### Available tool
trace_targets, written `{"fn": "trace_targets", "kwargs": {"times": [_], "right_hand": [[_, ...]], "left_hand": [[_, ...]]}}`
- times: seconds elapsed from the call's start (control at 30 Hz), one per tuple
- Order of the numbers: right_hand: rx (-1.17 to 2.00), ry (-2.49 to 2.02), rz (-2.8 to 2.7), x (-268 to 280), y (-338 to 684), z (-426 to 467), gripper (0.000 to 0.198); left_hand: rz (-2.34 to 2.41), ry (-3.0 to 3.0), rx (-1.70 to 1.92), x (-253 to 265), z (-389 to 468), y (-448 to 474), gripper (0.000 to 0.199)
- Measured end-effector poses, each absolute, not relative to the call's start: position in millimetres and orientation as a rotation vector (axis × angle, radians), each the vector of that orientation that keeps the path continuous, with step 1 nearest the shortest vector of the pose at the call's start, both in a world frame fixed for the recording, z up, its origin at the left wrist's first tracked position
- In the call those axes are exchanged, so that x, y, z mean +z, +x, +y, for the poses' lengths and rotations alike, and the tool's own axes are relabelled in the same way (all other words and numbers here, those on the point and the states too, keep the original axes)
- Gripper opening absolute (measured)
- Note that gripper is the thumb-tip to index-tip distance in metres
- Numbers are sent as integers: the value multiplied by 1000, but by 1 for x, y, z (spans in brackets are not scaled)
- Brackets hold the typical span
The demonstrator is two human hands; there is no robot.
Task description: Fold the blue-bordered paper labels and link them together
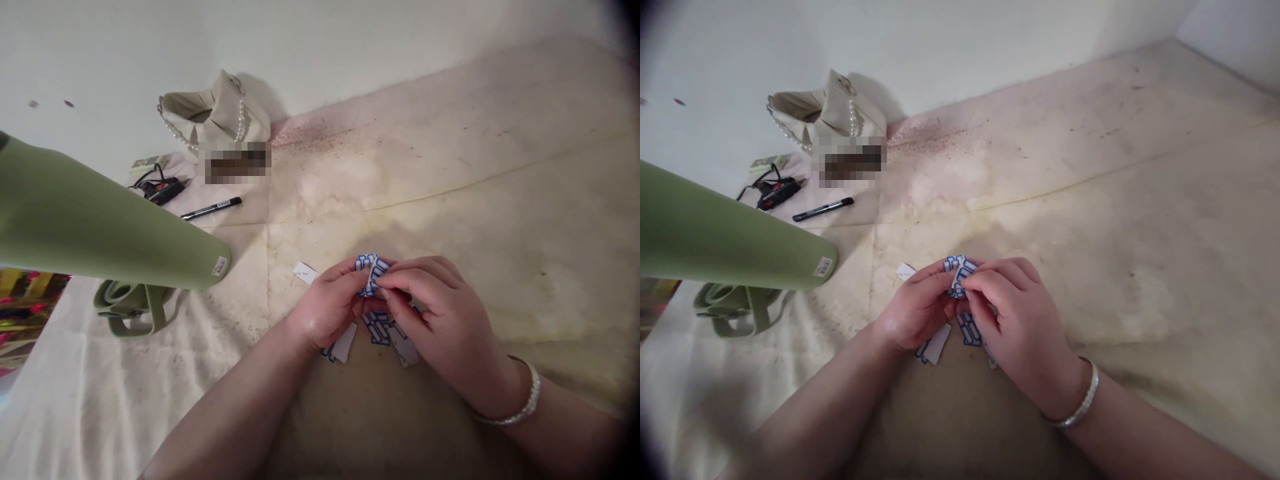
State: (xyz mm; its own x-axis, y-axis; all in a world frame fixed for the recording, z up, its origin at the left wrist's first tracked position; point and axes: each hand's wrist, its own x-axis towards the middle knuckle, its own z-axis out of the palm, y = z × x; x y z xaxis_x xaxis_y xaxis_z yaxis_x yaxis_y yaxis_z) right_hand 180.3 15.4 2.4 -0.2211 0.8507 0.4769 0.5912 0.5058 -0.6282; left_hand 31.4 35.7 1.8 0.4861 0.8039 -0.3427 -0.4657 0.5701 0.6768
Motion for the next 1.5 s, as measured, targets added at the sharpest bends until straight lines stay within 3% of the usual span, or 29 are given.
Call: {"fn": "trace_targets", "kwargs": {"times": [0.4,0.97,1.17,1.5], "right_hand": [[434,-1200,-2011,1,181,15,10],[418,-1206,-2040,-1,179,12,8],[374,-1311,-1899,-1,178,12,24],[554,-1347,-1952,0,183,16,13]], "left_hand": [[664,545,824,-2,35,30,30],[698,593,815,-2,35,33,21],[734,552,871,1,35,31,16],[689,555,871,-1,38,27,14]]}}
